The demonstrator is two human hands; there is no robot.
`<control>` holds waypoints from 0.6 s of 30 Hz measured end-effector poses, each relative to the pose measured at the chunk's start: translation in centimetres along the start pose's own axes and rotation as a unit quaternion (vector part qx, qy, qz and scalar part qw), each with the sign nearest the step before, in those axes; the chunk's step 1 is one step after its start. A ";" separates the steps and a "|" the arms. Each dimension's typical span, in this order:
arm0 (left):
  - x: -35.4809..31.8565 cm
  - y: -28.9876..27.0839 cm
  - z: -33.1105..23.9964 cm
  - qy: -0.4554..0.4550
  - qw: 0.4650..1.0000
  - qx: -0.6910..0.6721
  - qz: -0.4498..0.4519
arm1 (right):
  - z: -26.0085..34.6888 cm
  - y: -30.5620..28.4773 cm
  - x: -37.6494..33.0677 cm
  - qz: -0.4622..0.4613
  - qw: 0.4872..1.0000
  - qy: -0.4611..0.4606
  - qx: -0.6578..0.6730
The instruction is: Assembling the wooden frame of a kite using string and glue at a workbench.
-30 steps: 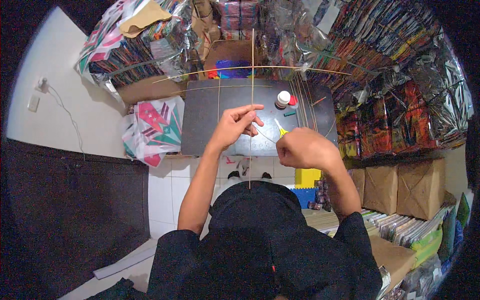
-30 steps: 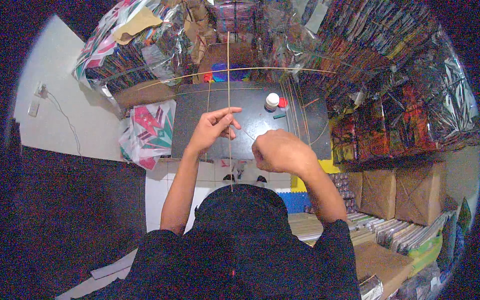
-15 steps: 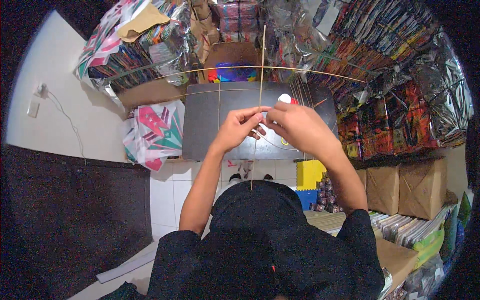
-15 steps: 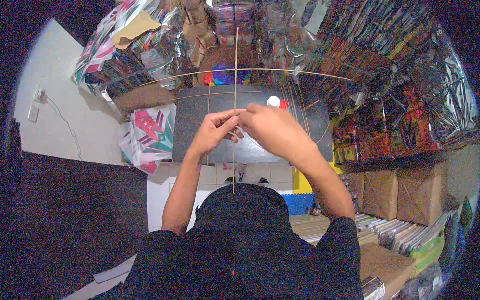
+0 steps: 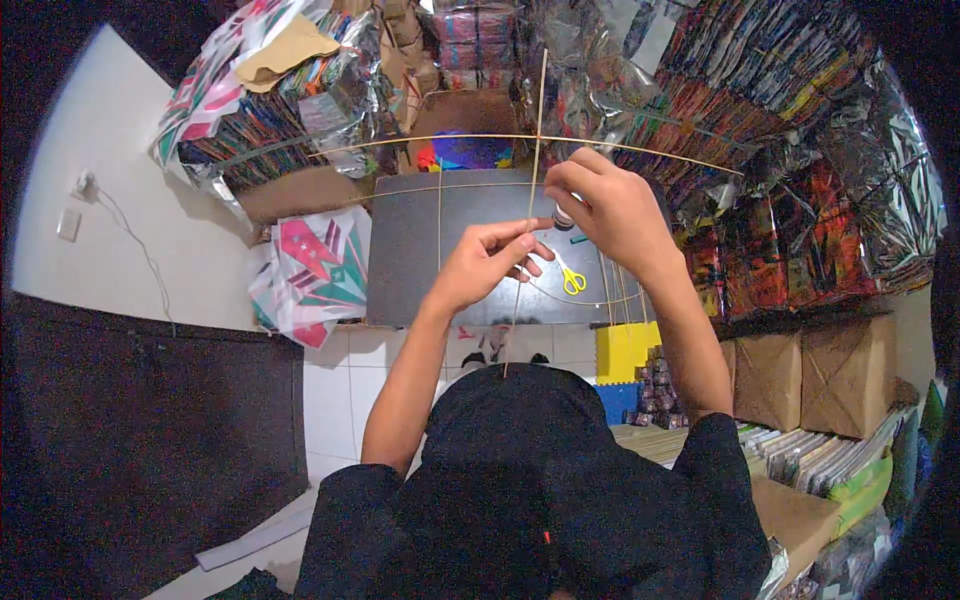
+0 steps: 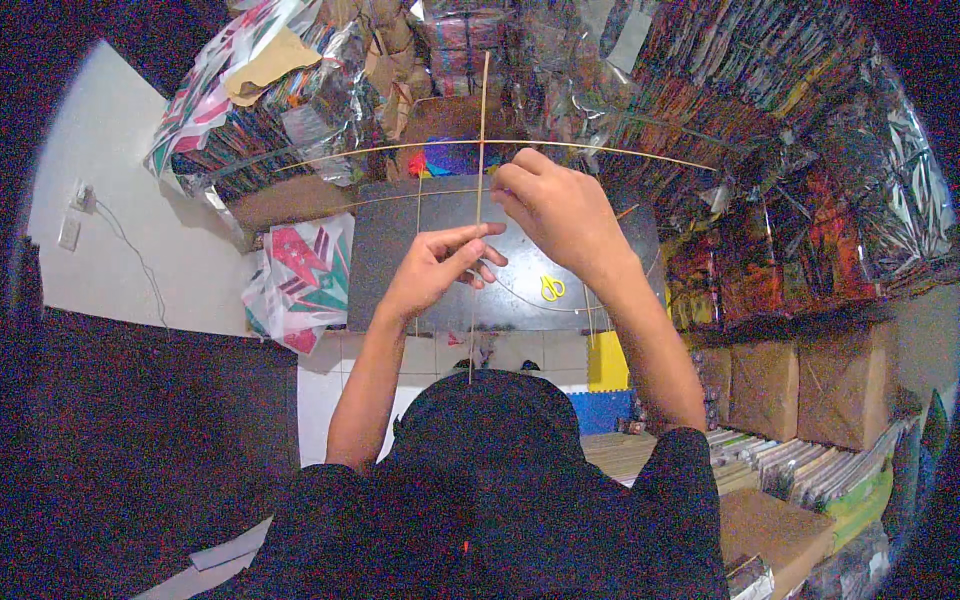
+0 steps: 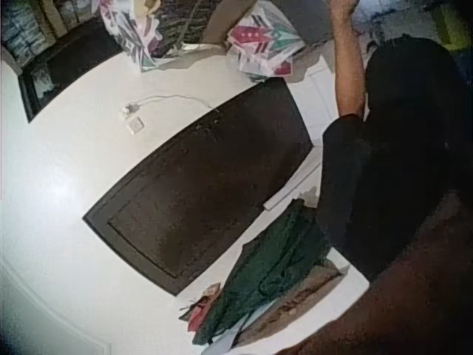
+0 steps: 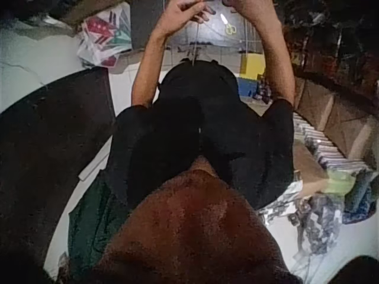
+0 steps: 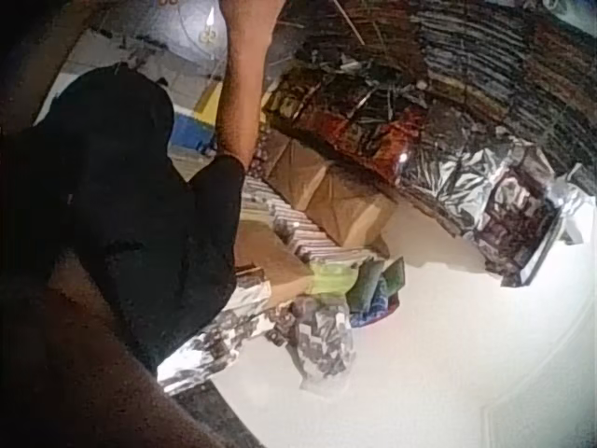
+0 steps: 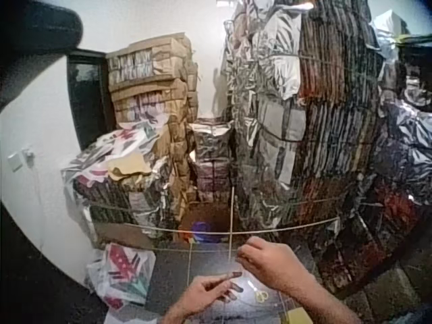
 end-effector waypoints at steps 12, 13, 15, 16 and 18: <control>0.1 0.7 0.2 -0.014 1.000 -0.011 0.009 | -0.1 -0.6 0.1 -0.073 0.997 -0.015 0.002; 0.2 0.7 0.2 -0.015 1.000 -0.011 0.009 | -0.1 -0.6 0.1 -0.076 0.997 -0.017 0.004; 0.1 0.8 0.1 -0.015 1.000 -0.010 0.009 | -0.1 -0.7 0.0 -0.082 0.997 -0.015 0.009; 0.2 0.9 0.1 -0.015 1.000 -0.009 0.010 | -0.1 -0.7 -0.1 -0.085 0.996 -0.013 0.011; 0.1 1.0 0.0 -0.017 1.000 -0.016 0.014 | -0.1 -0.8 -0.1 -0.087 0.996 -0.008 0.010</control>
Point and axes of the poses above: each hand's wrist, its own x-axis towards the middle knuckle, its own y-axis out of the palm, z = x × y, the point moved 8 cm from there along x, towards the middle knuckle, and after that the axes turned 11 degrees about -y, right-handed, at the moved point
